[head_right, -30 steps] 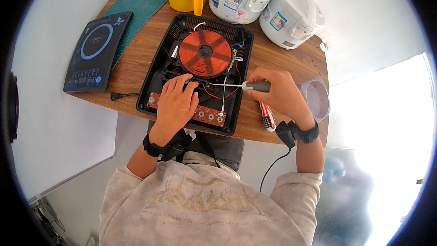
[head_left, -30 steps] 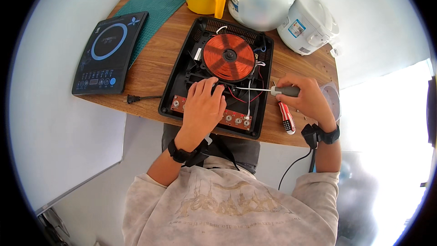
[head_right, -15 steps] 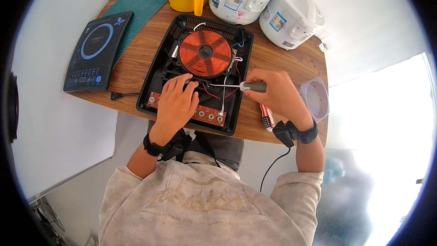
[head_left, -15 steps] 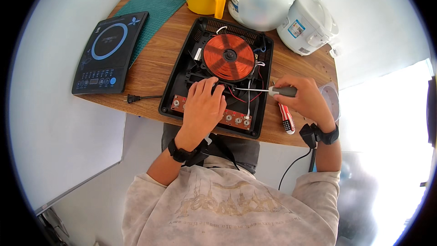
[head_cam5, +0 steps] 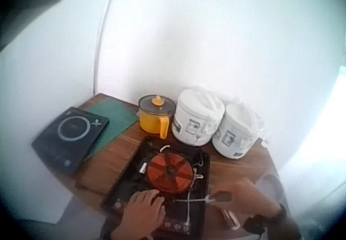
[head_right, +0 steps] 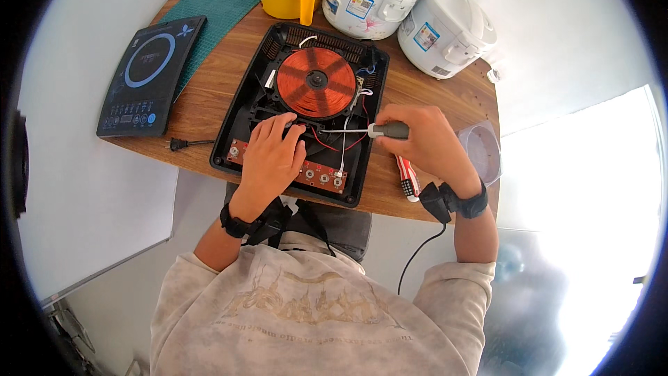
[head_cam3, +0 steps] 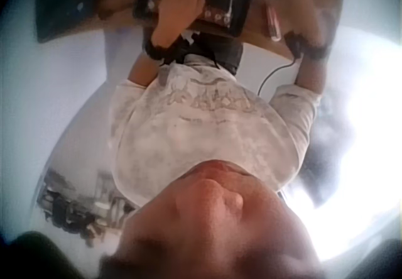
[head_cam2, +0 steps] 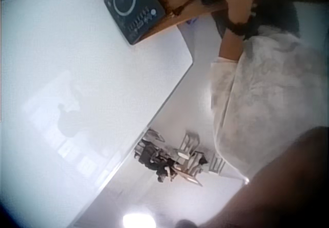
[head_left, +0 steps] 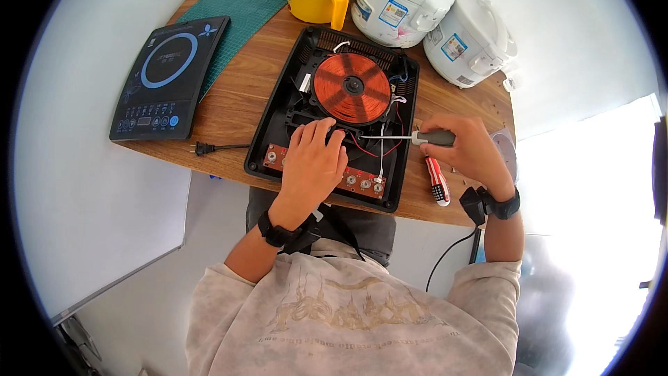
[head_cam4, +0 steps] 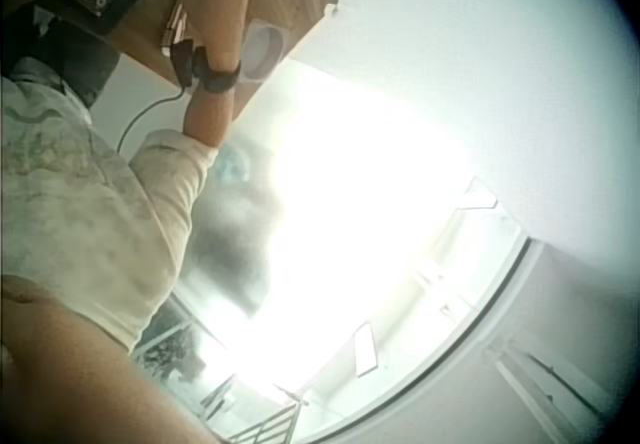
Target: The person uses a screwdriver to adjust screws on the internal components of an induction cooktop, focusing on the area around the copper coil. They then place the cooktop's control panel back onto the unit.
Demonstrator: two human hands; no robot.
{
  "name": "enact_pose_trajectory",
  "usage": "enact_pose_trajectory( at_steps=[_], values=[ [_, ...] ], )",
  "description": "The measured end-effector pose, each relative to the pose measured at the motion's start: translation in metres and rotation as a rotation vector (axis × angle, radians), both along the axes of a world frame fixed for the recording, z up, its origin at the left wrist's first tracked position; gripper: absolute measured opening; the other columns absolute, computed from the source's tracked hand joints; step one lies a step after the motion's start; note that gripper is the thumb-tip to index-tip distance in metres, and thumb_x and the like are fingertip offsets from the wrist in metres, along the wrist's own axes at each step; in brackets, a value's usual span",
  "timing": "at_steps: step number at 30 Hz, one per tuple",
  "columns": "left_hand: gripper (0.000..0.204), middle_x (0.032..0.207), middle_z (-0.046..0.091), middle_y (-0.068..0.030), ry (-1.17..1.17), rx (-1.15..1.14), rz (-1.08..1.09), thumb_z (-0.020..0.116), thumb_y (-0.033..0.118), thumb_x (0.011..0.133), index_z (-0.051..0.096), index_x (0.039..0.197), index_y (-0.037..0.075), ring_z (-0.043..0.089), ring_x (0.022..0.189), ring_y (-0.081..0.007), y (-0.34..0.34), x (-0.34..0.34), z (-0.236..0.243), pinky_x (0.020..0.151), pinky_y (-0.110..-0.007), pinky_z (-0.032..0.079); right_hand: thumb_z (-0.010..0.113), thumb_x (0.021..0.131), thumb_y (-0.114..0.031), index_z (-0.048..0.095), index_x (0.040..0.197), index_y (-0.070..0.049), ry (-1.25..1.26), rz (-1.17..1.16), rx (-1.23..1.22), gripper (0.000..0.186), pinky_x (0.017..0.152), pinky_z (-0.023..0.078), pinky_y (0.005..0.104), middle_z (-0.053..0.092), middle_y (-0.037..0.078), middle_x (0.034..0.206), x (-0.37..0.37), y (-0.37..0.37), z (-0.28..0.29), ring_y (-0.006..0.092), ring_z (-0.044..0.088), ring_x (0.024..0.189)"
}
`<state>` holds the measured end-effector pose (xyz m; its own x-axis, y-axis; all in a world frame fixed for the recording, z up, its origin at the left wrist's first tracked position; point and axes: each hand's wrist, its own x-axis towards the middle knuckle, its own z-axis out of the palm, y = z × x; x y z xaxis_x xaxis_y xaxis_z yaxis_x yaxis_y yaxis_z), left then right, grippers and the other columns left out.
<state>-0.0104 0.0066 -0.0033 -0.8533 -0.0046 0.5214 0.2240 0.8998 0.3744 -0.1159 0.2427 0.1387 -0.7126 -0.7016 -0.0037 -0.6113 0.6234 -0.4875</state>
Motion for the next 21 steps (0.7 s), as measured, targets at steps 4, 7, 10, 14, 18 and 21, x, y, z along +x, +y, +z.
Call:
enact_pose_trajectory(
  at_steps=[4,7,10,14,18,21],
  values=[
    [0.022,0.120,0.058,-0.0109,0.006,0.000,0.001,0.064,0.012,0.087,0.065,0.107,0.005,0.056,0.114,-0.0299,-0.001,0.000,-0.001,0.100,-0.045,0.044,0.076,0.075,-0.008,0.069,0.096,-0.008,0.074,0.003,0.076,0.022,0.075,0.052,0.0408,0.069,0.010,0.087,-0.003,-0.001,0.001,0.0330,0.066,0.082],
    [0.022,0.120,0.058,-0.0109,0.002,0.002,0.001,0.064,0.012,0.087,0.065,0.108,0.004,0.056,0.114,-0.0299,-0.001,0.000,0.000,0.100,-0.045,0.044,0.075,0.072,-0.002,0.069,0.095,-0.009,0.132,0.069,0.088,0.024,0.073,0.051,0.0420,0.068,0.008,0.088,-0.007,-0.004,0.004,0.0322,0.064,0.085],
    [0.022,0.120,0.058,-0.0109,0.002,0.003,-0.001,0.064,0.012,0.087,0.065,0.108,0.004,0.056,0.113,-0.0300,0.000,0.000,0.000,0.100,-0.045,0.045,0.075,0.069,0.002,0.069,0.093,-0.010,0.223,0.179,0.040,0.027,0.073,0.050,0.0418,0.066,0.007,0.087,-0.014,-0.004,0.002,0.0314,0.062,0.087],
    [0.023,0.119,0.058,-0.0108,0.017,-0.005,0.004,0.064,0.012,0.087,0.065,0.108,0.004,0.056,0.113,-0.0300,-0.001,0.000,-0.002,0.100,-0.044,0.045,0.075,0.066,0.003,0.069,0.090,-0.009,0.290,0.317,0.046,0.027,0.076,0.049,0.0404,0.066,0.005,0.088,-0.026,-0.004,0.003,0.0297,0.059,0.087],
    [0.023,0.120,0.057,-0.0129,0.003,0.008,-0.009,0.064,0.015,0.087,0.063,0.107,0.003,0.055,0.115,-0.0297,-0.001,0.000,-0.004,0.103,-0.046,0.042,0.073,0.066,0.004,0.069,0.088,-0.009,0.318,0.344,0.017,0.026,0.076,0.049,0.0401,0.065,0.004,0.088,-0.028,-0.007,0.003,0.0278,0.058,0.087],
    [0.023,0.120,0.057,-0.0123,-0.001,0.007,-0.004,0.064,0.014,0.087,0.064,0.107,0.003,0.055,0.114,-0.0298,-0.001,0.000,-0.003,0.102,-0.045,0.043,0.073,0.066,0.005,0.068,0.087,-0.008,0.305,0.354,0.004,0.025,0.075,0.049,0.0402,0.065,0.004,0.089,-0.029,-0.009,0.003,0.0274,0.057,0.086]
  ],
)
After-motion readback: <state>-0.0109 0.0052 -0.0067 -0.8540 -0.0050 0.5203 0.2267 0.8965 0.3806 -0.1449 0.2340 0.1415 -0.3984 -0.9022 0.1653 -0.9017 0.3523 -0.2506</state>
